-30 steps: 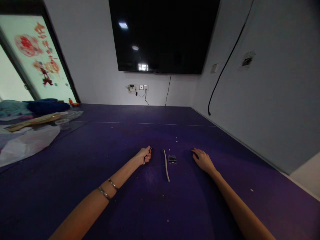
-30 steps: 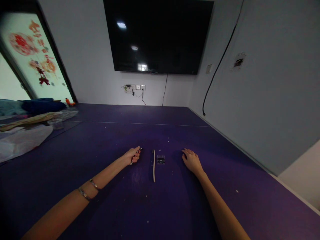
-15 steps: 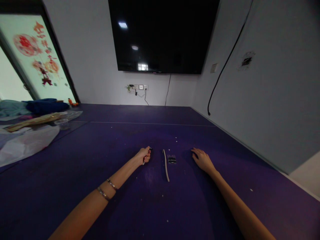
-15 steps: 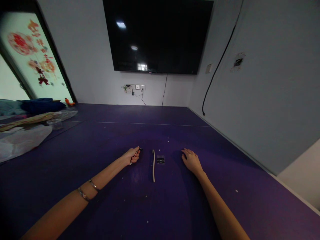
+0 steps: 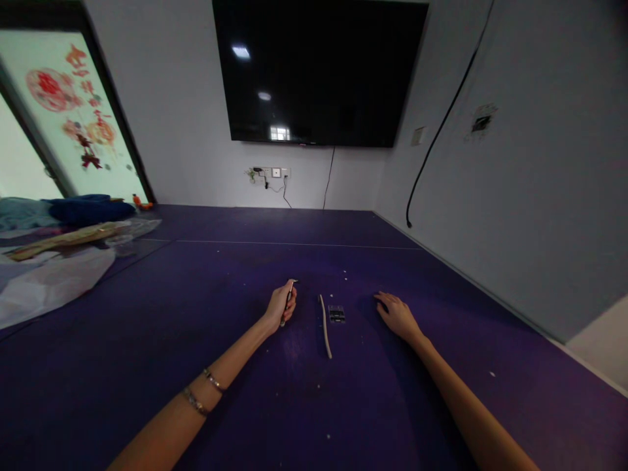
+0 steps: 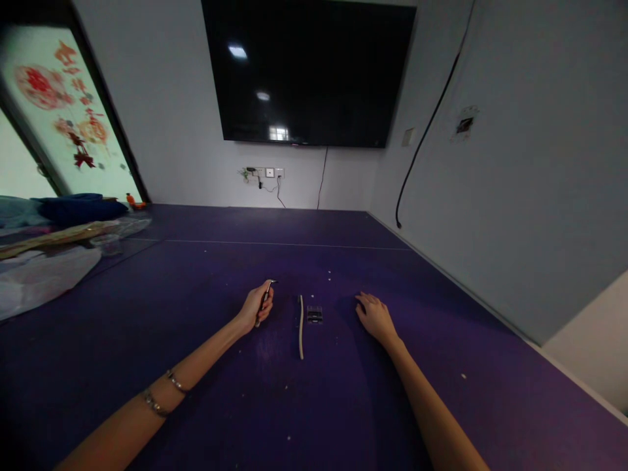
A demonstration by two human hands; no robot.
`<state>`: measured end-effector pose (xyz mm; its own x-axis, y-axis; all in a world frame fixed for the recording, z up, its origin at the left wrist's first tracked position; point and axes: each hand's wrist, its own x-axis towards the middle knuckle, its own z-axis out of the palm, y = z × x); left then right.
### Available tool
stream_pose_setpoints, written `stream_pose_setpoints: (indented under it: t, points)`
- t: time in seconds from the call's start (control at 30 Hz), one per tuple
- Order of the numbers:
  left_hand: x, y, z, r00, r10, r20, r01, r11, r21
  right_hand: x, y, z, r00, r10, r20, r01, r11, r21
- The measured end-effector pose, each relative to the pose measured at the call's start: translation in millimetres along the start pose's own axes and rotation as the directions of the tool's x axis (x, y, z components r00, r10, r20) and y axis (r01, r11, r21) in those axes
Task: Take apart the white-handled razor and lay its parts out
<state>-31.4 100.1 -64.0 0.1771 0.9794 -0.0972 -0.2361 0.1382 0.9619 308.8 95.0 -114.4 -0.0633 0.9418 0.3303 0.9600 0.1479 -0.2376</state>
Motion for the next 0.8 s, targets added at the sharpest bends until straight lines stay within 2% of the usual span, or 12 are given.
stream_pose_setpoints:
  t: [0.2, 0.37, 0.43, 0.53, 0.63, 0.7, 0.8]
  points:
    - [-10, -4, 6, 0.987, 0.155, 0.051, -0.158, 0.986, 0.051, 0, -1, -2, 1.000, 0.011, -0.005, -0.011, 1.000, 0.007]
    - [-17, -2, 8, 0.973, 0.221, 0.070, -0.225, 0.972, 0.066, 3, 2, -2, 0.999, 0.042, -0.032, -0.039, 0.997, 0.069]
    - [-20, -1, 9, 0.969, 0.238, 0.063, -0.242, 0.969, 0.059, 4, 2, -3, 0.997, 0.036, -0.063, -0.028, 0.992, 0.125]
    - [-25, 1, 10, 0.965, 0.257, 0.056, -0.260, 0.964, 0.054, 7, -8, -9, 0.986, -0.007, -0.169, 0.052, 0.964, 0.261]
    - [-30, 3, 11, 0.960, 0.273, 0.061, -0.277, 0.959, 0.060, 10, -37, -20, 0.971, -0.034, -0.237, 0.141, 0.882, 0.450]
    - [-33, 4, 12, 0.957, 0.283, 0.068, -0.287, 0.955, 0.069, 11, -64, -28, 0.980, -0.008, -0.201, 0.132, 0.779, 0.613]
    - [-36, 5, 15, 0.953, 0.290, 0.086, -0.297, 0.951, 0.088, 11, -108, -37, 0.995, -0.015, -0.097, 0.088, 0.575, 0.813]
